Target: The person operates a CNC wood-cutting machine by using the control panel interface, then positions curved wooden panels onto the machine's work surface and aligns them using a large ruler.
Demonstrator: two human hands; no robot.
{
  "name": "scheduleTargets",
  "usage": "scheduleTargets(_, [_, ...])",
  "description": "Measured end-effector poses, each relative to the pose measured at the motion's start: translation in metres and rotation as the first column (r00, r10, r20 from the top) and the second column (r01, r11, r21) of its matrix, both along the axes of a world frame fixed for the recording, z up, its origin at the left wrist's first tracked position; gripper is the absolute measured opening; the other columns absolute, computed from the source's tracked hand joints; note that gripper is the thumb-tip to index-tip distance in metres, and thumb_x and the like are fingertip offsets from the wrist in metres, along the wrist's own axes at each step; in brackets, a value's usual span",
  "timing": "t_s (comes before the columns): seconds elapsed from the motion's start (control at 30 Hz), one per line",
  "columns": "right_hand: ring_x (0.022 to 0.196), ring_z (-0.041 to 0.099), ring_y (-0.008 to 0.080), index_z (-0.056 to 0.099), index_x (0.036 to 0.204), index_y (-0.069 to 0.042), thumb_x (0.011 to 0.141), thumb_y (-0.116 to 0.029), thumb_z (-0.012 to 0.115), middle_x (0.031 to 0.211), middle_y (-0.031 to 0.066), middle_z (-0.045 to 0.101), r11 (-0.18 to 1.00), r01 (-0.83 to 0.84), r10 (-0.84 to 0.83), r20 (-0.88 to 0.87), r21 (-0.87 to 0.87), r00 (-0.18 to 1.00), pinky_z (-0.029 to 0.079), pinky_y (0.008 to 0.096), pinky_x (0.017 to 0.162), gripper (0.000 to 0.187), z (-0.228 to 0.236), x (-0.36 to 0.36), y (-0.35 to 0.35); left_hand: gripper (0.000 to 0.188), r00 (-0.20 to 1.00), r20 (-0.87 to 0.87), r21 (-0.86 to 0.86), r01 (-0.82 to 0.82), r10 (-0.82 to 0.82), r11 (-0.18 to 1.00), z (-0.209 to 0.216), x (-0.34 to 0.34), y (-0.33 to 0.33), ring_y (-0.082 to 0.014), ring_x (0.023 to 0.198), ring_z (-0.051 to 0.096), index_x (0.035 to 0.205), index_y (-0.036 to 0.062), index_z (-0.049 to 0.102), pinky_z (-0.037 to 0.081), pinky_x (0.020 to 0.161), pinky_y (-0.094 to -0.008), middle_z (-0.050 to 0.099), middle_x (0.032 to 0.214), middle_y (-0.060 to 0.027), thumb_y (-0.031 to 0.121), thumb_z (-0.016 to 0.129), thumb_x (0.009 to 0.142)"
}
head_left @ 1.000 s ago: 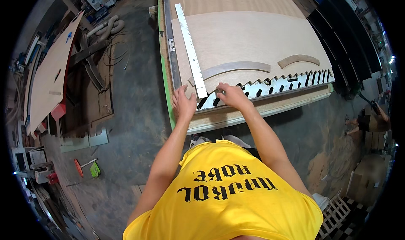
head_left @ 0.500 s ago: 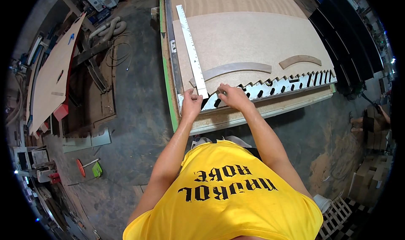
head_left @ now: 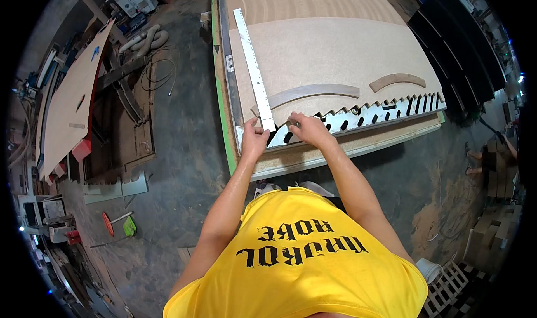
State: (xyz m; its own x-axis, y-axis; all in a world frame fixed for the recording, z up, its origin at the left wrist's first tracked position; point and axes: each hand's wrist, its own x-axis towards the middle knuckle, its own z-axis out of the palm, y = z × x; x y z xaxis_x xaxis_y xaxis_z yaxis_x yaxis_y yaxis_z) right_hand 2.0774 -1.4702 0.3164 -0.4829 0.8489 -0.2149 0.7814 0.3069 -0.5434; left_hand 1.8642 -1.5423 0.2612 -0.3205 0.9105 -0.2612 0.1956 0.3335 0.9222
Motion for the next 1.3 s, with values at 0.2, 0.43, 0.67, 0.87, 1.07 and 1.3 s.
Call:
scheduleTargets(0.2, [0.118, 0.065, 0.0341, 0.067, 0.126, -0.011, 0.094, -0.031, 0.063, 0.140, 0.0146, 0.062, 1.000, 0.003, -0.003, -0.013, 0.001, 1.000, 0.052, 0.0453, 0.100, 0.038, 0.004, -0.002, -0.002, 0.069, 0.999, 0.039, 0.035, -0.025, 0.024, 0.999, -0.008, -0.003, -0.003, -0.0167, 0.077, 0.066, 0.142, -0.0035, 0.042, 0.054, 0.071, -0.0324, 0.069, 0.094, -0.0116, 0.007, 0.077, 0.084])
scheduleTargets(0.43, [0.117, 0.065, 0.0347, 0.066, 0.126, -0.011, 0.094, -0.030, 0.062, 0.137, 0.0149, 0.063, 1.000, 0.003, -0.002, -0.028, 0.031, 1.000, 0.052, 0.0459, 0.099, 0.037, 0.000, -0.001, -0.003, 0.071, 1.000, 0.022, 0.036, 0.002, -0.003, 0.999, -0.005, -0.004, -0.005, -0.0157, 0.075, 0.065, 0.143, -0.0036, 0.041, 0.054, 0.070, -0.0316, 0.069, 0.091, -0.0106, 0.008, 0.079, 0.083])
scheduleTargets(0.67, [0.109, 0.067, 0.0343, 0.067, 0.123, -0.011, 0.094, -0.031, 0.063, 0.129, 0.0154, 0.066, 0.998, 0.003, 0.000, -0.051, 0.057, 0.999, 0.053, 0.0454, 0.095, 0.035, -0.008, 0.002, -0.002, 0.060, 0.999, 0.028, -0.015, 0.020, -0.019, 1.000, -0.003, -0.002, -0.004, -0.0147, 0.082, 0.066, 0.141, -0.0041, 0.047, 0.054, 0.070, -0.0286, 0.070, 0.095, -0.0105, 0.009, 0.075, 0.090])
scheduleTargets(0.87, [0.135, 0.054, 0.0292, 0.059, 0.134, -0.013, 0.093, -0.029, 0.065, 0.148, 0.0123, 0.056, 0.973, -0.097, 0.087, 0.057, 0.208, 0.995, 0.048, 0.0522, 0.100, 0.044, -0.023, 0.005, -0.012, 0.046, 0.992, 0.126, -0.025, -0.020, 0.023, 0.999, -0.001, -0.004, -0.004, -0.0112, 0.073, 0.062, 0.136, -0.0053, 0.053, 0.049, 0.062, -0.0265, 0.071, 0.088, -0.0066, 0.013, 0.069, 0.096])
scheduleTargets(1.07, [0.123, 0.057, 0.0347, 0.042, 0.146, -0.001, 0.088, -0.013, 0.073, 0.146, 0.0261, 0.045, 0.579, 0.777, -0.734, -0.573, -0.247, 0.365, 0.046, 0.0427, 0.106, 0.067, -0.056, -0.007, -0.021, 0.042, 0.973, 0.228, -0.082, -0.013, 0.032, 0.997, 0.009, -0.005, -0.004, -0.0094, 0.069, 0.059, 0.134, -0.0030, 0.056, 0.047, 0.057, -0.0243, 0.073, 0.094, -0.0074, 0.016, 0.066, 0.099])
scheduleTargets(1.3, [0.088, 0.055, 0.0178, 0.022, 0.154, 0.011, 0.083, -0.010, 0.073, 0.103, 0.0123, 0.060, 0.164, 0.532, -0.804, -0.425, -0.831, -0.416, 0.048, 0.0346, 0.083, 0.090, -0.069, 0.003, 0.027, 0.042, 0.976, 0.218, -0.107, 0.002, 0.021, 0.994, 0.009, -0.001, -0.001, -0.0092, 0.069, 0.059, 0.137, -0.0020, 0.055, 0.047, 0.059, -0.0238, 0.073, 0.097, -0.0067, 0.019, 0.061, 0.100])
